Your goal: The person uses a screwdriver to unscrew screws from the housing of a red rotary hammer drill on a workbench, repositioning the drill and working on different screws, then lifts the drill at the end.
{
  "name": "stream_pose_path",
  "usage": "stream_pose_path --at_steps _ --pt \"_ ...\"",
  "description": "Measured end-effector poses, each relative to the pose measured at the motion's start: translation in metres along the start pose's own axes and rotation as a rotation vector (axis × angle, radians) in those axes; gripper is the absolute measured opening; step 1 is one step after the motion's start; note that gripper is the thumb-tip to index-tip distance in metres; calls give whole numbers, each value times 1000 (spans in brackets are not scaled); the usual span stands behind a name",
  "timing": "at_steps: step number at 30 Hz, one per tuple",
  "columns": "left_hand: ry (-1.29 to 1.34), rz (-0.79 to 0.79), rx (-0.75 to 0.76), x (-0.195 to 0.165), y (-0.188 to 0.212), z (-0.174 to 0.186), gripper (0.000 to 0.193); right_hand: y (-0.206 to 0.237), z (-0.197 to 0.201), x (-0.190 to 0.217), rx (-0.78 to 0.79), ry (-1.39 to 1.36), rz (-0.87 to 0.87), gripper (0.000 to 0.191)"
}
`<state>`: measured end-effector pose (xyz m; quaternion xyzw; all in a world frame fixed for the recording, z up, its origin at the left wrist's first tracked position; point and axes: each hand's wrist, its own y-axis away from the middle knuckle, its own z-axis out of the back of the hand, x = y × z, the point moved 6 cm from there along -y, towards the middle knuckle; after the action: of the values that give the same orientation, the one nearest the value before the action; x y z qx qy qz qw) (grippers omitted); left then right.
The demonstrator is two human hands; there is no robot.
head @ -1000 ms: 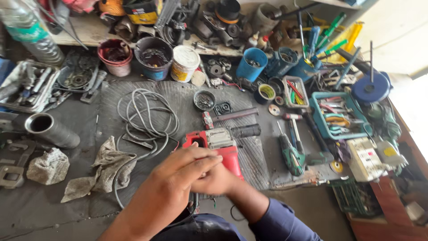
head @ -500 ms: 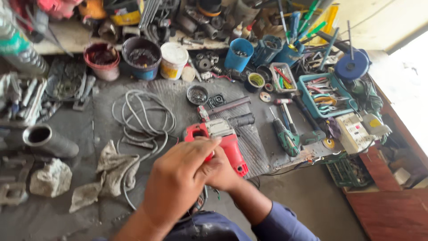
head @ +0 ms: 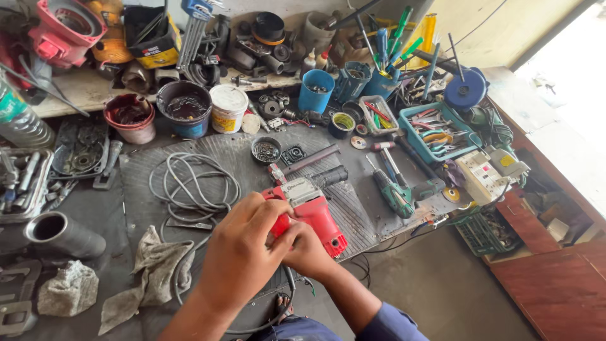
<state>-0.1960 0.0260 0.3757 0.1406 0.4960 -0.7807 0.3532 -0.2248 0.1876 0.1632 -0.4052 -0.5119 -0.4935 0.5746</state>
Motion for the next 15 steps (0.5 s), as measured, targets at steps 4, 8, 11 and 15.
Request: stream_pose_path --at_steps 4,8,11,15 --pt "-109 103 33 10 -2 -7 36 17 4 33 -189 188 533 21" --pt "276 -63 118 1 -10 4 50 18 4 40 -280 391 513 13" --pt "570 11 306 2 -11 5 46 22 6 35 -293 310 466 10" --pt "584 149 362 13 -9 -6 45 23 1 25 -232 393 452 14"
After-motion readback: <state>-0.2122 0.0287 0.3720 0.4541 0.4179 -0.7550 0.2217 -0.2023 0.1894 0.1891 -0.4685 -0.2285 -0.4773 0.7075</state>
